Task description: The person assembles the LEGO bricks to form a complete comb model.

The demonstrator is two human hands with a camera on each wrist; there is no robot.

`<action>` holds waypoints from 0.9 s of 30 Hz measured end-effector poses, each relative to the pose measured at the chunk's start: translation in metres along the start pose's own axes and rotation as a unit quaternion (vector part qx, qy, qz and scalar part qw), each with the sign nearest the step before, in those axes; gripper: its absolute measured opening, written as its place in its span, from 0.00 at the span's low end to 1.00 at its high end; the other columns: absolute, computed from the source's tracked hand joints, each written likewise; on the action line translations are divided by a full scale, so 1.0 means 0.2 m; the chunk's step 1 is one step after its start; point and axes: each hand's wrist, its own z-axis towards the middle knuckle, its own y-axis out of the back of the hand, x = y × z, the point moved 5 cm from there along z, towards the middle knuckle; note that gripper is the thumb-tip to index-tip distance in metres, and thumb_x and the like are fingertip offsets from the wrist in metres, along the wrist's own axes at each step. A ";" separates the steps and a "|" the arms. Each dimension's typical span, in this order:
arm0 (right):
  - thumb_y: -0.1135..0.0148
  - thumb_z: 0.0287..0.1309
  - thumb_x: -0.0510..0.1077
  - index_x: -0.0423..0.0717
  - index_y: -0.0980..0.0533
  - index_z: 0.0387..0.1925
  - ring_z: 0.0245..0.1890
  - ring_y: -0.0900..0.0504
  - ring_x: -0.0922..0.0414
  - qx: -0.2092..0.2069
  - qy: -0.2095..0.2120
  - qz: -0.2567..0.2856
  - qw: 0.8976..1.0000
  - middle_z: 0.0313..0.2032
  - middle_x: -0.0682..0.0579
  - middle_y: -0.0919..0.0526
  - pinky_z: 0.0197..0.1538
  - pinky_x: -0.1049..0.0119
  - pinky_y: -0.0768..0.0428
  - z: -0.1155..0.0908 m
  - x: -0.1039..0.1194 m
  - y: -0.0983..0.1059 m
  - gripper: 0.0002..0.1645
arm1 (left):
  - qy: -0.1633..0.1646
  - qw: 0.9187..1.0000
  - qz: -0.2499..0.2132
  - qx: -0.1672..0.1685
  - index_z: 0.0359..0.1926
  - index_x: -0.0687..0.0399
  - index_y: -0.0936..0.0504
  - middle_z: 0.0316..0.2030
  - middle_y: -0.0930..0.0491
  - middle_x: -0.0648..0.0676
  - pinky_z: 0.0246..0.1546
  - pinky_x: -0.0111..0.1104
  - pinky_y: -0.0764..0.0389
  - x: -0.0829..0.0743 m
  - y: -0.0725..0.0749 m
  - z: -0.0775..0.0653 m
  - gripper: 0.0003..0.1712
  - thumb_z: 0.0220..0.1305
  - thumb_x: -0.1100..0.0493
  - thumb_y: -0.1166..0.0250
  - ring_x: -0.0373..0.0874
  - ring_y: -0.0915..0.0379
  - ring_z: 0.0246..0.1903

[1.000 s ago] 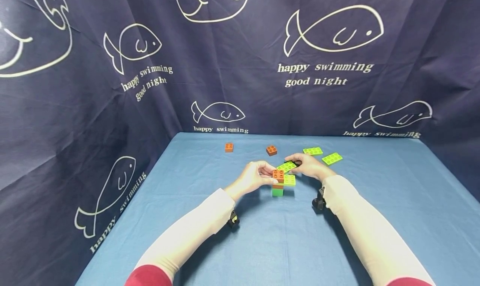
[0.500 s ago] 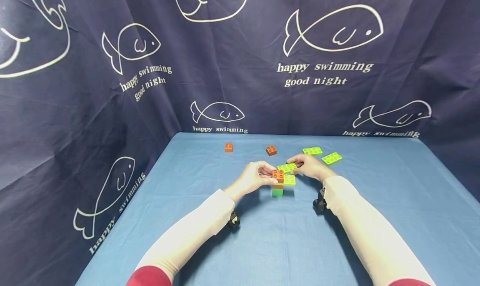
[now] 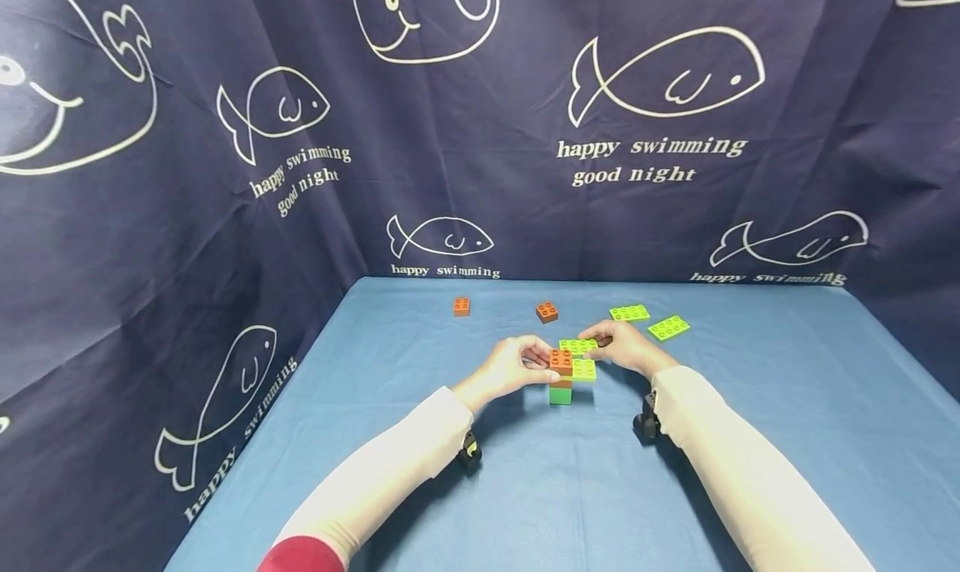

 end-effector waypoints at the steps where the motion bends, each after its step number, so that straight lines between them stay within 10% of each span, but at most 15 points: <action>1: 0.32 0.56 0.40 0.42 0.21 0.55 0.52 0.24 0.45 -0.002 -0.003 0.000 1.000 0.55 0.38 0.23 0.54 0.50 0.23 0.00 0.00 0.00 0.23 | 0.000 1.000 0.001 0.001 0.45 0.61 0.18 0.38 0.17 0.57 0.41 0.24 0.17 0.00 0.00 0.00 0.19 0.50 0.63 0.24 0.37 0.21 0.36; 27: 0.31 0.56 0.47 0.42 0.21 0.54 0.49 0.26 0.48 -0.037 -0.039 0.012 0.998 0.51 0.41 0.20 0.52 0.53 0.25 -0.08 0.05 0.09 0.25 | 0.007 1.000 -0.018 0.002 0.46 0.60 0.18 0.40 0.17 0.58 0.41 0.25 0.17 -0.03 -0.01 -0.02 0.21 0.49 0.65 0.24 0.43 0.19 0.38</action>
